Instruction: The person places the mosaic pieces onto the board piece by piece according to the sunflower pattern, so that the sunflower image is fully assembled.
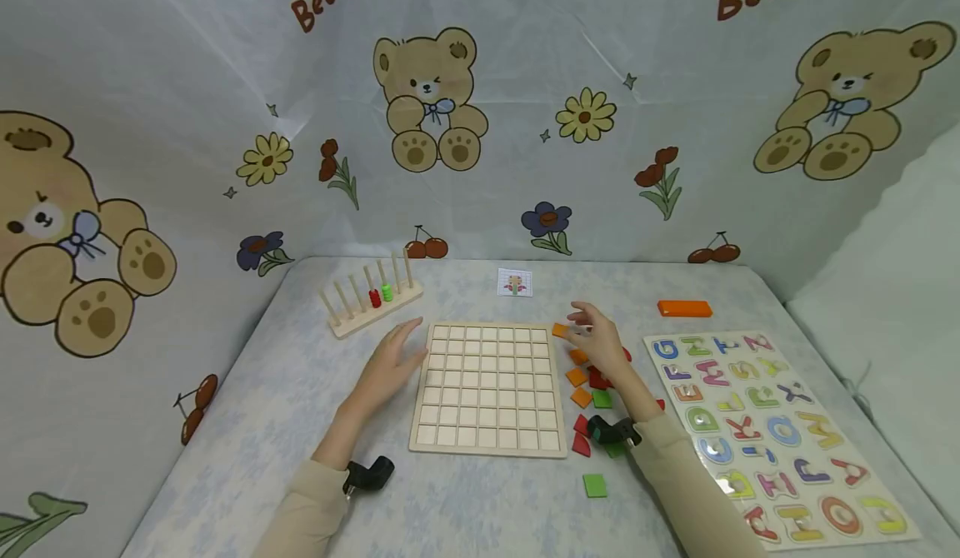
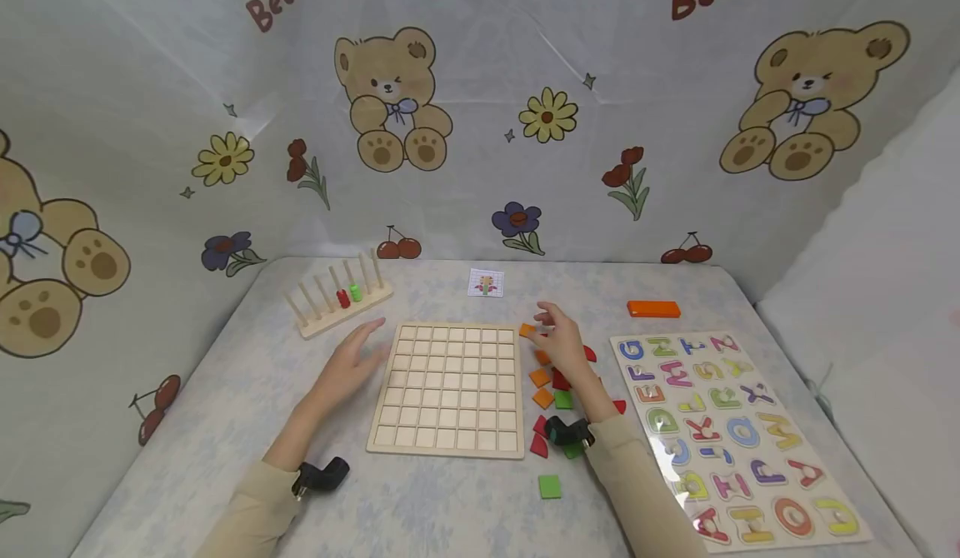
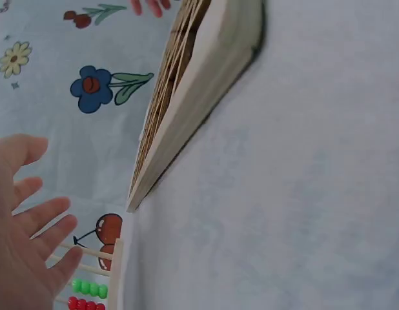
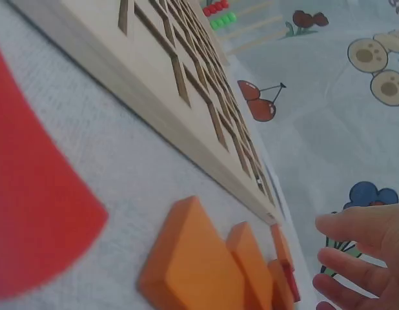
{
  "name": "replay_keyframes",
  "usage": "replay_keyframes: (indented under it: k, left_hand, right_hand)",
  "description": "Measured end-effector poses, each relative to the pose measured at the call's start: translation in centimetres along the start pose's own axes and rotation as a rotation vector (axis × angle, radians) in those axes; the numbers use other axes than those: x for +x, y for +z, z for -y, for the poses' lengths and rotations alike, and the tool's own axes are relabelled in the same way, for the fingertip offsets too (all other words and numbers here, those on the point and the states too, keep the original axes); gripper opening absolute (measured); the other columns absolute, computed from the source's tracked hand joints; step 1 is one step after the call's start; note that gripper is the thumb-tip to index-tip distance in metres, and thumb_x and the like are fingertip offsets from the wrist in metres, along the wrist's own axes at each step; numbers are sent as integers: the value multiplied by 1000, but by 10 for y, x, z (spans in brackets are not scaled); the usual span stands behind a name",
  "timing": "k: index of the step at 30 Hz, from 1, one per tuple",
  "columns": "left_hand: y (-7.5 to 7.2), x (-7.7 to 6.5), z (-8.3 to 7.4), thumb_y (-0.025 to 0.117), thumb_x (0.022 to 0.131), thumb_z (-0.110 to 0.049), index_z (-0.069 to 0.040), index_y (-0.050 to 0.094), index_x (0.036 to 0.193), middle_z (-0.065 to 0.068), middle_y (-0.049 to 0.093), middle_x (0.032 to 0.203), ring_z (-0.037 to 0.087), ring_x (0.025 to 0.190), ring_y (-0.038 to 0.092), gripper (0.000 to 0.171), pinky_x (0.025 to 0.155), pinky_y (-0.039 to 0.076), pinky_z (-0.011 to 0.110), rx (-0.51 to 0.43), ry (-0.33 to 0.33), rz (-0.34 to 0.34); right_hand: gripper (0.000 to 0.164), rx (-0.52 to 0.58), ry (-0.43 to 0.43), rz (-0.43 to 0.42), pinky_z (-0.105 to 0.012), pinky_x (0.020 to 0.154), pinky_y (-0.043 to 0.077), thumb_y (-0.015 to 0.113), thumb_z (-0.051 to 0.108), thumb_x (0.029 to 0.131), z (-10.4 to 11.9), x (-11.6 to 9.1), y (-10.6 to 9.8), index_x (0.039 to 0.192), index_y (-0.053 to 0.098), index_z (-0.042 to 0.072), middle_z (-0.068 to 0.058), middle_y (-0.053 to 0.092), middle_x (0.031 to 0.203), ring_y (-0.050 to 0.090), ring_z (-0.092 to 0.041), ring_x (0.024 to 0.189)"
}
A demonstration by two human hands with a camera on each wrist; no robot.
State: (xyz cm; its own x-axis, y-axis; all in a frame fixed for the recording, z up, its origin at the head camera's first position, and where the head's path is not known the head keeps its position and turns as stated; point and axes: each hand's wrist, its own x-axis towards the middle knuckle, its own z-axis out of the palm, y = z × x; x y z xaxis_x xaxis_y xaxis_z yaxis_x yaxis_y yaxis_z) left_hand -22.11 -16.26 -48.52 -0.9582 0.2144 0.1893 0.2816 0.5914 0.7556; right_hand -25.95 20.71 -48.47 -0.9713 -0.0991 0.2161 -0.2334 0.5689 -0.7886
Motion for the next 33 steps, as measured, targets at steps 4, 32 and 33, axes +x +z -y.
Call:
replay_keyframes:
  k: [4, 32, 33]
  left_hand:
    - [3, -6, 18, 62, 93, -24, -13, 36, 147, 6, 45, 147, 30, 140, 36, 61, 116, 26, 56, -220, -41, 77]
    - [10, -14, 42, 74, 83, -14, -17, 43, 143, 7, 54, 139, 28, 144, 29, 68, 118, 19, 57, -309, -38, 134]
    - [10, -14, 42, 73, 83, -13, -17, 43, 143, 7, 54, 139, 28, 144, 29, 68, 118, 18, 57, -309, -39, 135]
  right_hand:
    - [58, 8, 17, -2, -54, 96, 47, 68, 1, 84, -8, 4, 6, 136, 45, -6, -28, 62, 118, 56, -41, 108]
    - [45, -35, 35, -38, -30, 77, 46, 70, 3, 83, -28, 8, 19, 126, 57, -3, -22, 66, 110, 61, -33, 98]
    - [45, -37, 34, -37, -31, 78, 47, 69, 3, 84, -28, 8, 19, 126, 57, -3, -22, 66, 110, 60, -33, 98]
